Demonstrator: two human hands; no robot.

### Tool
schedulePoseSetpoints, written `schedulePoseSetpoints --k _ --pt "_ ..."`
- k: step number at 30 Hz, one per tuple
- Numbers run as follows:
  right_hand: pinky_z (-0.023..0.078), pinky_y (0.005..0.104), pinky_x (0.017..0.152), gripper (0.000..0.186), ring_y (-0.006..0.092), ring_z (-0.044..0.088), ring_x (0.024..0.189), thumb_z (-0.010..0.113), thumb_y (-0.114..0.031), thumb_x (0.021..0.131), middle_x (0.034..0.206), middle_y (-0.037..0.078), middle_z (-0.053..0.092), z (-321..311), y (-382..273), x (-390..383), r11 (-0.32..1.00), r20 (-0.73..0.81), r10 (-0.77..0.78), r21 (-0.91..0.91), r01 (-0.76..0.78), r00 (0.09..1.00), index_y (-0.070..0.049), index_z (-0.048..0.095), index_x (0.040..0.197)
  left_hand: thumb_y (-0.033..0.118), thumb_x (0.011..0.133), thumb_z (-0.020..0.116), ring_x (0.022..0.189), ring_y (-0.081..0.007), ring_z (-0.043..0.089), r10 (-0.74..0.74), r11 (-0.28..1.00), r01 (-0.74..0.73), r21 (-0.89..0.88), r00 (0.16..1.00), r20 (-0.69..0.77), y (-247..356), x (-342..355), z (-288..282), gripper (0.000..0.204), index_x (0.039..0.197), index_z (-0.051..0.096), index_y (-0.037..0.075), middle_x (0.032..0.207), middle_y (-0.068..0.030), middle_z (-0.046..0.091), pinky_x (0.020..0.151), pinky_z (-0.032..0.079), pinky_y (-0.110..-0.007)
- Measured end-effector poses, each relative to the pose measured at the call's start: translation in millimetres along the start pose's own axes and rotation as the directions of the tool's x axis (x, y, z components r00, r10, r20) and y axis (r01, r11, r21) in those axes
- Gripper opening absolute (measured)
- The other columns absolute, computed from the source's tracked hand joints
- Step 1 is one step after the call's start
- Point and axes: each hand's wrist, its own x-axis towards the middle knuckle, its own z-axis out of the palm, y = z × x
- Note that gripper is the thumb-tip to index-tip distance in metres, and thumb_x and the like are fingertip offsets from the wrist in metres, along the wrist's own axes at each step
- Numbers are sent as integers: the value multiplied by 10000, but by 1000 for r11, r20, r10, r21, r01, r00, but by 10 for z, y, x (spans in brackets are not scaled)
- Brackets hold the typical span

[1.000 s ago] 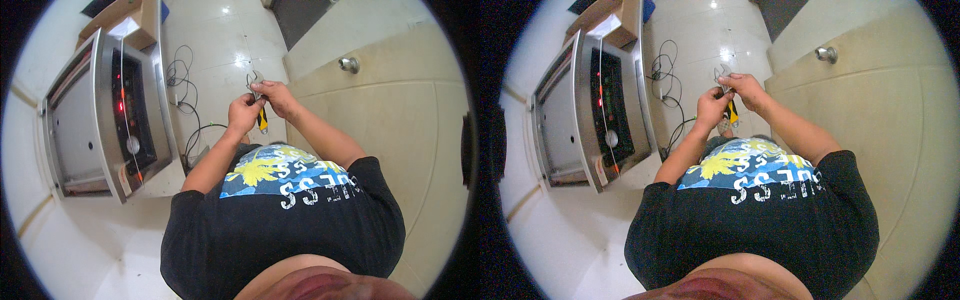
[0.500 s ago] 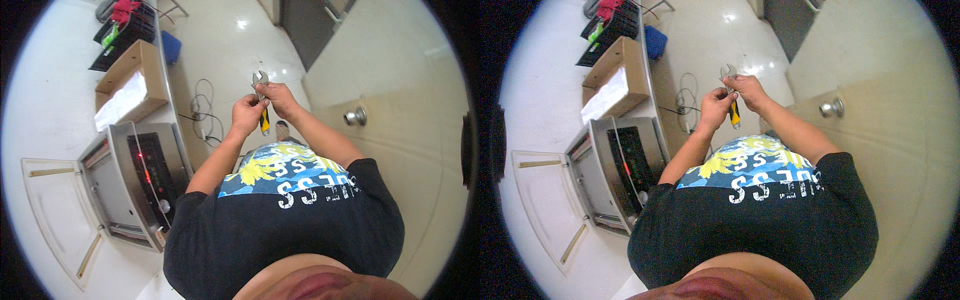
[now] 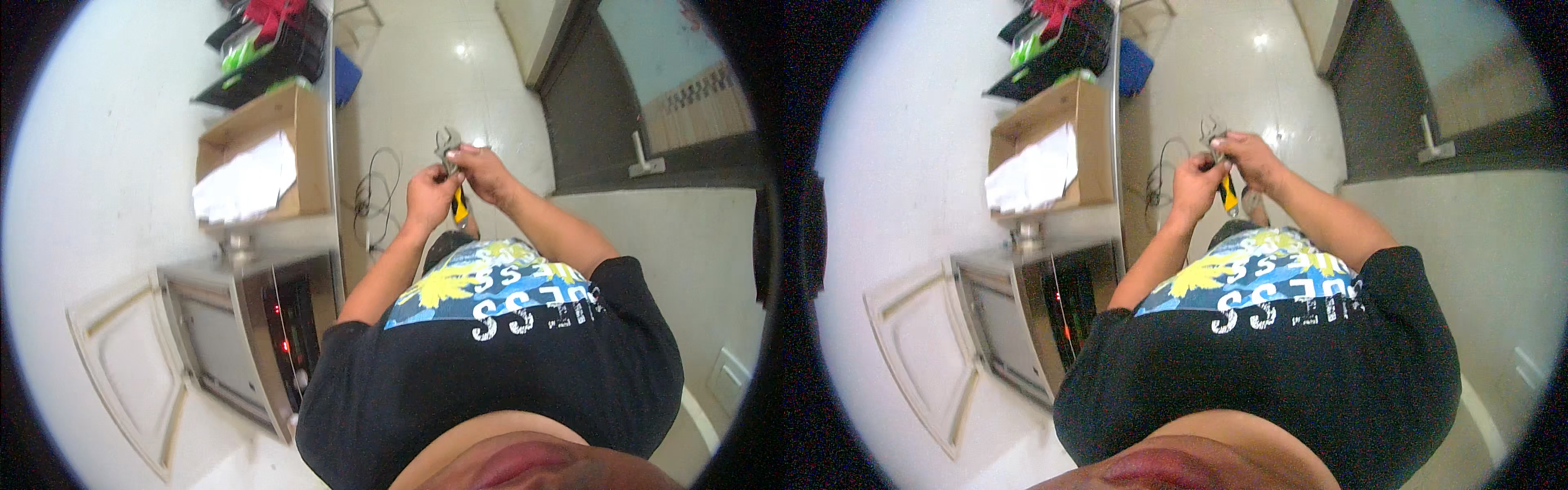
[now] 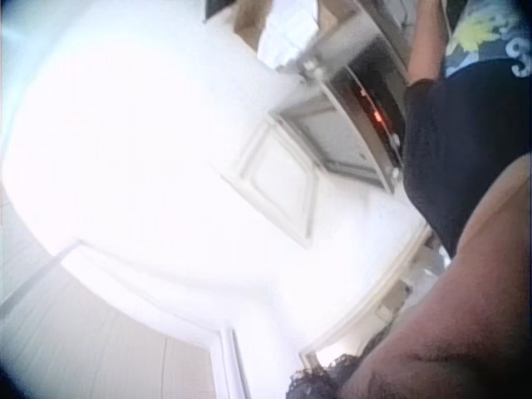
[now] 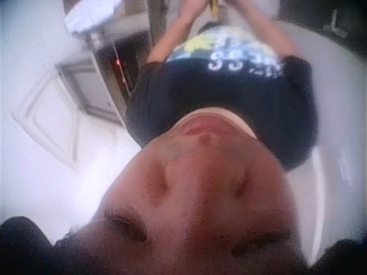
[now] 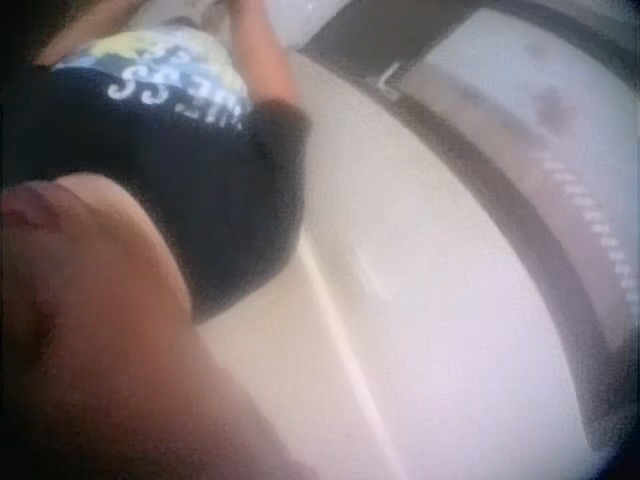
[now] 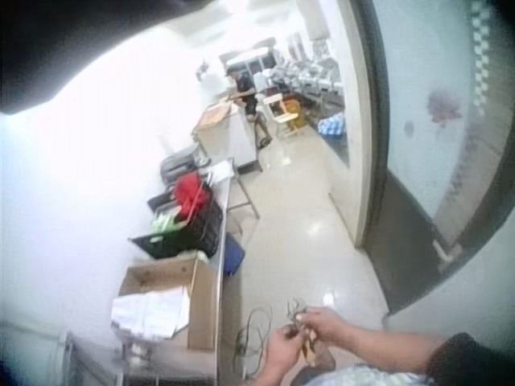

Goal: The person uses a cloth to wipe a pair of pliers and then places them into a toolbox. The person also handles a small white object and a mobile phone before organizing the tools.

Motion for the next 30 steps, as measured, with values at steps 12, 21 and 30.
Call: schedulePoseSetpoints --k 12,21,30 --pt "414 261 763 202 104 520 813 704 -248 913 842 -14 604 -644 -1321 1345 975 -323 -221 -73 208 920 -47 684 916 209 884 742 612 -98 560 21 1000 -27 15 951 308 968 2277 364 243 888 687 -27 715 -38 643 547 461 -284" --pt "435 286 841 175 105 565 924 688 -203 921 946 7 654 -1069 -2284 2980 987 -166 -161 -49 155 973 -52 686 1009 188 884 733 638 -115 590 -5 993 -19 117 979 205 1512 3955 273 235 956 690 -32 753 -57 668 579 485 -282" --pt "440 295 865 351 128 567 937 718 -316 918 960 20 653 -800 -3037 4966 985 38 22 -174 -15 999 -13 683 1092 199 866 758 651 -112 595 -75 989 75 -129 997 1 1390 5548 -380 271 969 697 -45 768 -66 684 589 478 -278"
